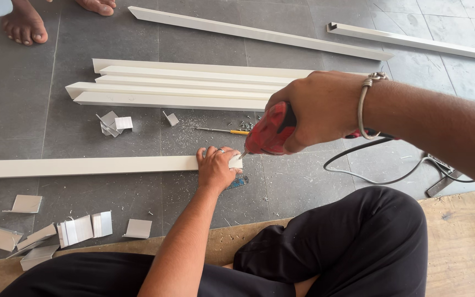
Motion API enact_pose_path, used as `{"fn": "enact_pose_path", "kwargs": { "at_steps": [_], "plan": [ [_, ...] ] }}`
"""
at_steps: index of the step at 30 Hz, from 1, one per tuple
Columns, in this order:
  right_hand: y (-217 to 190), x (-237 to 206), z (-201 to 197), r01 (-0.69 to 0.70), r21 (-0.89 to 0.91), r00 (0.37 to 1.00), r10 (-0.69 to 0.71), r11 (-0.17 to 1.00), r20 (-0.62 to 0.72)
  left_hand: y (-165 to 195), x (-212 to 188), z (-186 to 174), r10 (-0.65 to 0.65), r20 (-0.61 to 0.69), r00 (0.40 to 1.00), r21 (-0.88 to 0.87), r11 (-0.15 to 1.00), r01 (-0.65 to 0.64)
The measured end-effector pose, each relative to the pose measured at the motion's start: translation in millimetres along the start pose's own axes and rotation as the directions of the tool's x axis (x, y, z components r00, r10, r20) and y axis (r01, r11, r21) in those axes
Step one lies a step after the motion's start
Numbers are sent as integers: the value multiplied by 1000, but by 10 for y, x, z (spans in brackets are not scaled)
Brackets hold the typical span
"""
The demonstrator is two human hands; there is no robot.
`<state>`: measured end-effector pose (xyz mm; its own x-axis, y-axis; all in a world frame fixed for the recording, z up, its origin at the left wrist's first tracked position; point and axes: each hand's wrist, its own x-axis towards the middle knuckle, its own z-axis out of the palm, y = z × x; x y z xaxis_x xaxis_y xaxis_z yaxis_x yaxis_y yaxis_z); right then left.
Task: The person assembles a fluorescent light fixture by attaching metal end caps to a long white housing. They use a corded drill to drive screws into the caps and a screwdriver to tighten them. The person works on the floor with several fixture parts and tools nearby.
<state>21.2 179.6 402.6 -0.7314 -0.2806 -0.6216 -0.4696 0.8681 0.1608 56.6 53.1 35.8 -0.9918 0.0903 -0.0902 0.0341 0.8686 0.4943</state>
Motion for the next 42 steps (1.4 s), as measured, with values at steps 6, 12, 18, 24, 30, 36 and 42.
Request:
{"fn": "enact_pose_path", "kwargs": {
  "at_steps": [6, 12, 18, 24, 30, 36, 42],
  "plan": [
    [69, -20, -12, 16, 45, 1000, -16, 999, -20, 22, -2, 11, -11, 7, 1000, -21, 1000, 11],
    [99, 1, 34, 19, -35, 1000, -18, 999, 14, 29, 30, 43, 36, -50, 998, -37, 999, -38],
    [211, 43, 28, 57, -29, 997, -56, 998, 45, 33, 53, 39, 34, -45, 998, -62, 997, -37],
    [445, -1, 178, -57, 36, 989, 51, 998, 141, -9, 116, 46, 47, -44, 998, -74, 996, -51],
    [983, -25, 522, -4, 18, 998, 2, 1000, 65, 56, 188, 60, 17, -14, 1000, -58, 998, -17],
    [2123, 135, 1149, -190, 627, 982, 161, 756, 102, 141, 154, 73, 20, -8, 1000, -55, 998, -20],
    [2624, 887, 2469, -406, 914, 907, 135, 21, 400, 157, 182, 76, 32, -8, 999, -79, 996, -32]
  ]
}}
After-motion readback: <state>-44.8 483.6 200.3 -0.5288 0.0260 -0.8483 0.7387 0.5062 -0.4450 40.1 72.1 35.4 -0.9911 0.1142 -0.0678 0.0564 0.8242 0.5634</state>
